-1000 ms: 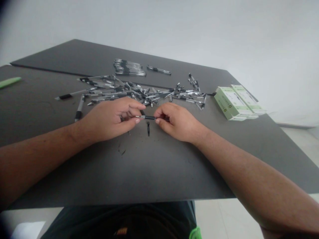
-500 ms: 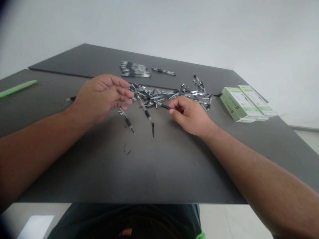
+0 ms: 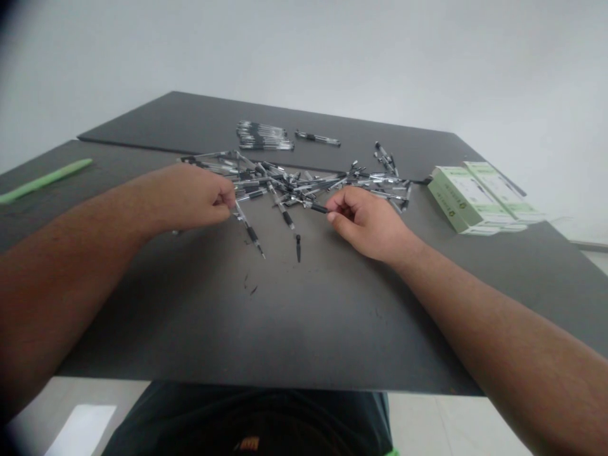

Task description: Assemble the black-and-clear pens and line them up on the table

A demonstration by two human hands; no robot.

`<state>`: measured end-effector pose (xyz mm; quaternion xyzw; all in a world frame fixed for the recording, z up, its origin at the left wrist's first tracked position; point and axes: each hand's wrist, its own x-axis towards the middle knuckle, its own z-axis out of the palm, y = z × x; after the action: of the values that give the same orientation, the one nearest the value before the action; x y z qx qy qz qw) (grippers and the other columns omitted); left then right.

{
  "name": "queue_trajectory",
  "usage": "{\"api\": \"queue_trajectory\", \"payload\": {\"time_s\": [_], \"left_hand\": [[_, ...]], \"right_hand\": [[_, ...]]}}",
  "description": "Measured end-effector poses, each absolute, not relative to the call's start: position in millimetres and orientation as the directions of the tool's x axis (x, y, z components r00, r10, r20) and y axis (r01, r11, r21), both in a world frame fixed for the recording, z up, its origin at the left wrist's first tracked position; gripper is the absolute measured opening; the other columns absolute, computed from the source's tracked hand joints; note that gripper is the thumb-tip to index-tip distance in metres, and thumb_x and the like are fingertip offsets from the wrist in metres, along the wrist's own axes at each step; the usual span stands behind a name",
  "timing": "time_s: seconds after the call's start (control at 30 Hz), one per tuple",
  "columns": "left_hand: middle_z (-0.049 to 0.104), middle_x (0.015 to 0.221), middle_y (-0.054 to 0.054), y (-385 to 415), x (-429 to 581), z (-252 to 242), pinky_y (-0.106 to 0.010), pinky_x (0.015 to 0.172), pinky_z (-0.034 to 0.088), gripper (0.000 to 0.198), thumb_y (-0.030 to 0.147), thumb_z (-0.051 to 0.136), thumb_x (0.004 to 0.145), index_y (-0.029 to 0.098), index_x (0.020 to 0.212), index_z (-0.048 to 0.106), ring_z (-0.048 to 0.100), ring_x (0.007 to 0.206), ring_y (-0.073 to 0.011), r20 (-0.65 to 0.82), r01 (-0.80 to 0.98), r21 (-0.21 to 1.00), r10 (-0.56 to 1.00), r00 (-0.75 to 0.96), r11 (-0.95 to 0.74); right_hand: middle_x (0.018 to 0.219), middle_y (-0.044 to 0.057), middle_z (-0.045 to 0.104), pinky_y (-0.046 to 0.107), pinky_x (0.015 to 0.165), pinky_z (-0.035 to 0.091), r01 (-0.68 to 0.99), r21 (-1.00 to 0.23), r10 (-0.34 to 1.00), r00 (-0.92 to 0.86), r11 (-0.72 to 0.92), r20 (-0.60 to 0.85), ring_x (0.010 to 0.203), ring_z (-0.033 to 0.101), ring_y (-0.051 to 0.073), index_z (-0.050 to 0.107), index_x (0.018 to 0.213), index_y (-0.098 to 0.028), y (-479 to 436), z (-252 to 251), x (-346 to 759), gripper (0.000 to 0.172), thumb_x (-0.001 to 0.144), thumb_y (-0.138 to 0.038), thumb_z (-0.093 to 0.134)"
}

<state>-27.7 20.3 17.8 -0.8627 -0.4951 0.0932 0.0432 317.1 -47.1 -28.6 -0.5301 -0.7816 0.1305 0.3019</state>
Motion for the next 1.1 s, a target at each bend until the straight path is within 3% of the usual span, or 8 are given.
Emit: {"api": "queue_trajectory", "payload": {"time_s": [0.13,0.27,0.47,0.73,0.97,1.1], "left_hand": [[0.086,0.095,-0.008,19.1,-24.4,14.8,-0.039,0.083,0.051,0.031,0.029,0.058,0.085,0.023,0.096,0.086,0.077,0.089,-0.0289,-0.187,0.828,-0.161,0.841,0.508,-0.536],[0.086,0.093,-0.006,19.1,-24.9,6.8,-0.036,0.079,0.05,0.033,0.027,0.059,0.088,0.025,0.105,0.088,0.077,0.087,-0.0269,-0.13,0.829,-0.09,0.831,0.54,-0.553],[0.083,0.082,-0.002,23.1,-30.0,-2.3,-0.035,0.072,0.048,0.042,0.028,0.066,0.082,0.028,0.119,0.086,0.075,0.075,-0.0254,-0.077,0.818,0.021,0.815,0.575,-0.575],[0.083,0.086,-0.005,27.7,-30.5,-6.1,-0.037,0.073,0.045,0.019,0.028,0.063,0.085,0.026,0.094,0.079,0.072,0.077,-0.0264,-0.086,0.806,0.004,0.803,0.59,-0.592],[0.082,0.093,-0.008,25.8,-27.3,-6.0,-0.037,0.074,0.047,0.016,0.026,0.058,0.088,0.025,0.088,0.074,0.073,0.083,-0.0268,-0.092,0.79,-0.106,0.797,0.596,-0.603],[0.081,0.095,-0.011,24.4,-26.3,-5.6,-0.04,0.083,0.052,0.021,0.026,0.057,0.089,0.024,0.089,0.078,0.073,0.088,-0.0296,-0.098,0.795,-0.092,0.8,0.592,-0.6]], "right_hand": [[0.085,0.003,0.076,0.037,0.07,0.046,0.751,-0.521,0.906,-0.257,0.406,0.335,0.072,0.063,0.021,0.077,0.098,-0.025,-47.4,-28.8,317.5,0.012,0.092,-0.034,0.072],[0.087,0.003,0.077,0.038,0.072,0.048,0.756,-0.519,0.911,-0.264,0.4,0.318,0.074,0.066,0.022,0.077,0.099,-0.026,-47.0,-29.3,318.4,0.011,0.093,-0.033,0.072],[0.086,0.003,0.078,0.037,0.071,0.049,0.746,-0.519,0.903,-0.273,0.417,0.332,0.073,0.065,0.022,0.077,0.098,-0.025,-46.0,-30.5,318.8,0.011,0.092,-0.033,0.074],[0.085,0.003,0.076,0.036,0.071,0.047,0.754,-0.508,0.904,-0.279,0.416,0.324,0.071,0.062,0.021,0.078,0.099,-0.025,-46.3,-30.0,317.4,0.013,0.092,-0.035,0.073],[0.085,0.003,0.076,0.037,0.07,0.048,0.747,-0.515,0.903,-0.293,0.421,0.314,0.072,0.064,0.022,0.077,0.098,-0.025,-45.6,-31.4,318.0,0.012,0.092,-0.035,0.075],[0.085,0.003,0.076,0.036,0.07,0.047,0.744,-0.506,0.896,-0.305,0.436,0.322,0.072,0.065,0.021,0.077,0.098,-0.025,-45.5,-30.7,317.8,0.012,0.093,-0.035,0.074]]}}
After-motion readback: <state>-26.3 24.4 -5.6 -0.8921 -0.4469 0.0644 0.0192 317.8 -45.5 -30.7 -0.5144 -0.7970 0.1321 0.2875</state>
